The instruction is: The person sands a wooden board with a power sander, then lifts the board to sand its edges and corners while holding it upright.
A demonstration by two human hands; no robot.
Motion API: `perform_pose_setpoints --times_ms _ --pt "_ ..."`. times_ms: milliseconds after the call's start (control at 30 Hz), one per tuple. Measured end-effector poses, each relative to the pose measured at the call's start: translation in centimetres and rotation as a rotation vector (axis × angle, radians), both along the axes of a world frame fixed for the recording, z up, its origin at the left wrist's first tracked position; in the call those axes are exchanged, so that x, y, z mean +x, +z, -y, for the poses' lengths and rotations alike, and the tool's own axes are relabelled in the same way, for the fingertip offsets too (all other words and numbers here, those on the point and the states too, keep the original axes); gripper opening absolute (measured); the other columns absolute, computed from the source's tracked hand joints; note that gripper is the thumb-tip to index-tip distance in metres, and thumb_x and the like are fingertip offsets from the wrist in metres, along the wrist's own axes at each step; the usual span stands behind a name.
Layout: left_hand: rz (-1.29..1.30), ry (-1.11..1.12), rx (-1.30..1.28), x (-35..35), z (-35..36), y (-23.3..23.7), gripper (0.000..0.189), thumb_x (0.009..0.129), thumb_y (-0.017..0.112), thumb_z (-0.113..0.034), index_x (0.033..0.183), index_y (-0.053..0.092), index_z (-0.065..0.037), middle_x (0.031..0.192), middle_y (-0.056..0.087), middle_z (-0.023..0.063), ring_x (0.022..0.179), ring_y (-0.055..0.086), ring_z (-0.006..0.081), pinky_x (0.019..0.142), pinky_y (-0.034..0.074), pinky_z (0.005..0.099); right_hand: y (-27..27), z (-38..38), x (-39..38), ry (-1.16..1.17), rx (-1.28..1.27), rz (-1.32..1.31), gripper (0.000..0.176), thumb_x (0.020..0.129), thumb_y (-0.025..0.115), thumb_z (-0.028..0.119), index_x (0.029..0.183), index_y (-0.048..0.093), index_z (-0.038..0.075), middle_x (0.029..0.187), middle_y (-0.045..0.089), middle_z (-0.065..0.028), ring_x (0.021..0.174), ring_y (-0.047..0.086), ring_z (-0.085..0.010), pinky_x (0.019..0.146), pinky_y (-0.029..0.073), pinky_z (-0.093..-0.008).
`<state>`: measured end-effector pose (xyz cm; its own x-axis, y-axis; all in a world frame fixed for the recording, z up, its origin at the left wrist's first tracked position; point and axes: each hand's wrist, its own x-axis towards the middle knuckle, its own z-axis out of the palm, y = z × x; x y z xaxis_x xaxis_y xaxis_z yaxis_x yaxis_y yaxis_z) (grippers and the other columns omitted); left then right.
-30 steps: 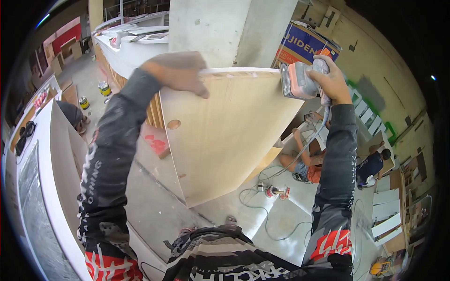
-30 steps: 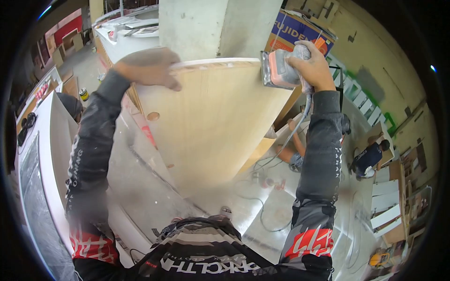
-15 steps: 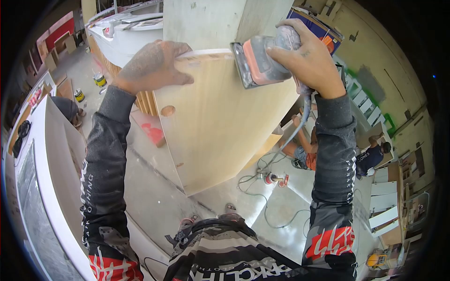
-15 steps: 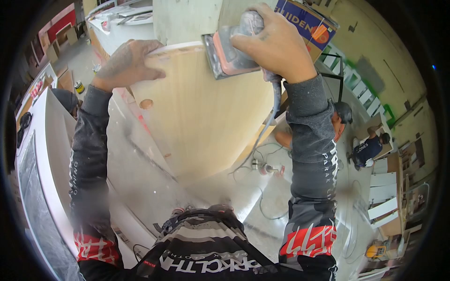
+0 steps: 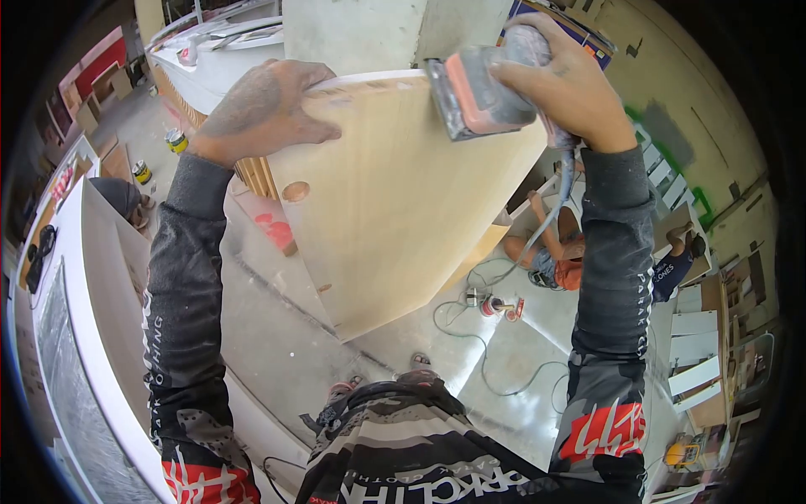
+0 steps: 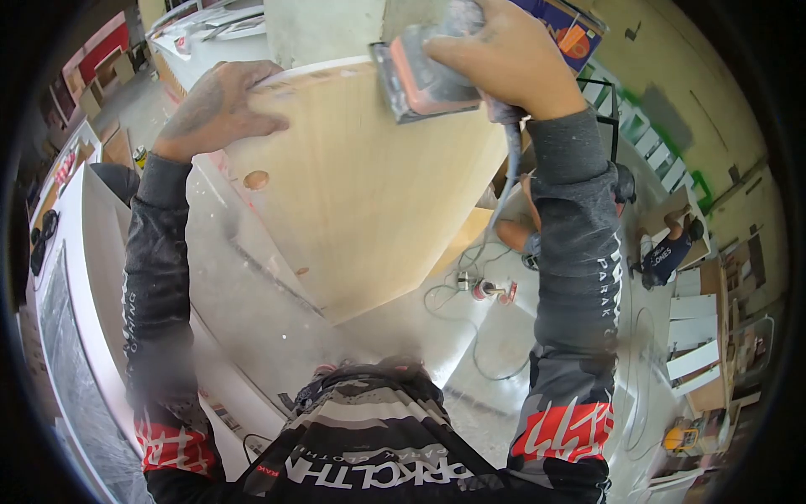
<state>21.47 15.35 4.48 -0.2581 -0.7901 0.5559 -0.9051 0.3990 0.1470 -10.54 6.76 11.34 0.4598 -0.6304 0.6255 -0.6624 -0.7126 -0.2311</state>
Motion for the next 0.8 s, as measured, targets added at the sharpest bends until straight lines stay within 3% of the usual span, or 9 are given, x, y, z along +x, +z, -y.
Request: perform_pose_setpoints --times_ms 67,133,367,467,533,600,667,800 --pt "-0.001 0.006 -0.01 0.0 0.0 0.1 0.05 0.07 0.081 -0.027 0.109 0.071 0.003 0.092 0.071 0.0227 0.083 0.068 0.038 0.079 0.053 0.0419 0.4 -1.8 1.6 0.019 -0.032 -0.005 0.061 0.079 0.081 0.038 0.129 0.063 0.009 0.106 0.071 -0.0164 0.093 0.07 -0.0255 0.085 0.056 -0.0362" --pt "0.004 -0.01 -0.007 -0.2 0.1 0.5 0.049 0.071 0.08 -0.026 0.108 0.07 0.004 0.092 0.071 0.0226 0.082 0.067 0.0369 0.079 0.053 0.0415 1.4 -3.8 2.8 0.134 -0.006 0.025 0.052 0.077 0.075 0.03 0.118 0.066 0.0 0.104 0.071 -0.0262 0.096 0.07 -0.0392 0.088 0.056 -0.0404" --pt "-0.01 -0.027 -0.046 0.0 0.3 0.4 0.05 0.071 0.08 -0.026 0.109 0.069 0.005 0.09 0.07 0.0237 0.082 0.068 0.0378 0.079 0.053 0.041 0.7 -3.2 2.5 0.188 -0.1 0.031 0.053 0.076 0.076 0.029 0.119 0.066 -0.001 0.102 0.07 -0.0263 0.094 0.07 -0.0358 0.087 0.055 -0.0373" --pt "0.069 -0.004 -0.079 0.5 0.2 -0.2 0.052 0.071 0.08 -0.028 0.11 0.069 0.005 0.09 0.07 0.0242 0.082 0.067 0.038 0.079 0.052 0.0407 -0.7 -1.7 0.6 0.11 -0.132 0.09 0.054 0.076 0.076 0.029 0.12 0.065 -0.001 0.104 0.07 -0.0268 0.095 0.07 -0.0361 0.088 0.055 -0.0377" --pt "0.053 -0.036 -0.121 0.6 0.7 -0.5 0.054 0.071 0.08 -0.029 0.111 0.069 0.005 0.089 0.069 0.0244 0.082 0.067 0.0378 0.078 0.052 0.0407 -0.9 0.6 -0.2 0.0 -0.015 0.076 0.061 0.078 0.081 0.039 0.129 0.064 0.012 0.108 0.072 -0.0166 0.093 0.071 -0.0257 0.085 0.056 -0.0363" --pt "0.06 -0.01 -0.106 0.5 0.3 -0.3 0.054 0.072 0.081 -0.029 0.112 0.069 0.005 0.09 0.07 0.0241 0.082 0.067 0.0375 0.078 0.052 0.0407 -0.7 0.7 -0.5 0.031 -0.015 0.065 0.062 0.077 0.081 0.041 0.129 0.064 0.012 0.109 0.072 -0.0173 0.094 0.071 -0.0272 0.086 0.055 -0.0369" --pt "0.069 0.009 -0.087 0.2 0.3 -0.1 0.054 0.072 0.081 -0.029 0.112 0.069 0.006 0.09 0.07 0.0239 0.082 0.067 0.0372 0.078 0.052 0.0408 0.2 -1.9 1.1 0.078 -0.086 0.07 0.055 0.076 0.076 0.03 0.12 0.065 -0.001 0.103 0.07 -0.0277 0.096 0.07 -0.0382 0.088 0.055 -0.0378" --pt "0.029 -0.005 -0.068 0.4 0.5 -0.3 0.055 0.073 0.081 -0.03 0.112 0.068 0.006 0.093 0.071 0.0237 0.083 0.068 0.036 0.079 0.052 0.0405 0.5 -3.5 3.9 0.156 -0.13 0.0 0.057 0.076 0.076 0.031 0.12 0.065 -0.003 0.101 0.07 -0.029 0.095 0.07 -0.04 0.088 0.056 -0.0389"
